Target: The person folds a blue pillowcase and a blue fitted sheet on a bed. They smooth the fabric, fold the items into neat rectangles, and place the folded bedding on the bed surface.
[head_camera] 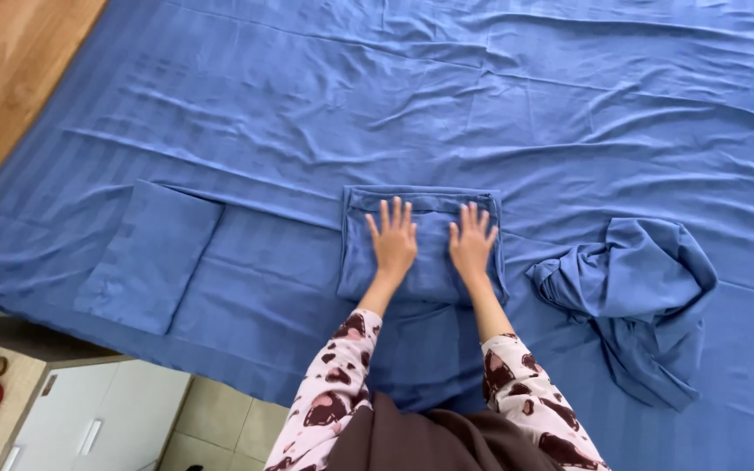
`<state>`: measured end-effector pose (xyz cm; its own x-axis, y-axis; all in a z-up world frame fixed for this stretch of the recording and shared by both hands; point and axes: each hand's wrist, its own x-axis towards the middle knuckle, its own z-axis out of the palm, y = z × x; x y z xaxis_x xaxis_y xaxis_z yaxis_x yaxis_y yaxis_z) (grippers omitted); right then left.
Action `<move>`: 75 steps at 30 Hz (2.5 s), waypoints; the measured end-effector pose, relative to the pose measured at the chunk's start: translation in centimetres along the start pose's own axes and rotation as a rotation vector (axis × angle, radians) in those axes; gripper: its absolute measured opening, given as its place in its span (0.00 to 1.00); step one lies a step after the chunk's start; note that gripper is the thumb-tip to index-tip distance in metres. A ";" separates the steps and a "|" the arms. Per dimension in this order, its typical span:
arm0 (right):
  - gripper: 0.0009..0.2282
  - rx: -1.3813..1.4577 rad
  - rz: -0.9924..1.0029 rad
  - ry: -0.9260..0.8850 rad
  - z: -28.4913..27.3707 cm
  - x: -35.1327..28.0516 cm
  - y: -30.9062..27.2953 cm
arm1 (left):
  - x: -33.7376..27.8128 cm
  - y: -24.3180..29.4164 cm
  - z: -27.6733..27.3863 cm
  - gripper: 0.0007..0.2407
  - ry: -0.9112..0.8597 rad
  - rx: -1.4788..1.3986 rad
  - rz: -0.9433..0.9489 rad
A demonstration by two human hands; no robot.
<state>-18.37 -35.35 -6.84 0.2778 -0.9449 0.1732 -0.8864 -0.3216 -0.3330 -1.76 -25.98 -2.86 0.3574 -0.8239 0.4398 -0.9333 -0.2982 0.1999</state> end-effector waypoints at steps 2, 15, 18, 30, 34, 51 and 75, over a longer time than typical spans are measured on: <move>0.25 0.165 -0.156 0.015 -1.1 -0.8 -2.1 | -0.8 1.6 0.8 0.21 -0.037 -0.062 0.022; 0.24 0.063 -0.200 0.096 -2.0 -6.7 3.0 | -6.1 -4.1 -1.3 0.24 -0.135 -0.298 0.143; 0.23 0.015 -0.186 0.068 -4.9 -9.3 4.7 | -8.3 -6.4 -3.1 0.23 -0.158 -0.202 0.062; 0.28 0.177 0.117 0.186 -4.5 -14.5 9.3 | -14.0 -9.5 -8.1 0.21 -0.122 -0.355 -0.713; 0.22 0.126 0.088 0.103 -2.5 -13.4 12.4 | -14.6 -10.6 -5.5 0.16 -0.049 -0.223 -0.552; 0.10 0.076 0.165 0.030 -15.7 -21.1 14.4 | -23.8 -10.6 -4.2 0.22 -0.500 -0.919 -0.590; 0.22 0.090 -0.331 0.083 -8.6 -22.0 2.2 | -21.4 -7.5 -5.0 0.25 -0.320 -0.813 -0.561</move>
<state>-29.64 -14.70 -3.40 0.5105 -0.7814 0.3589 -0.7159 -0.6174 -0.3261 -2.23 -3.68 -9.39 0.5972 -0.7918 -0.1278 -0.2890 -0.3611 0.8866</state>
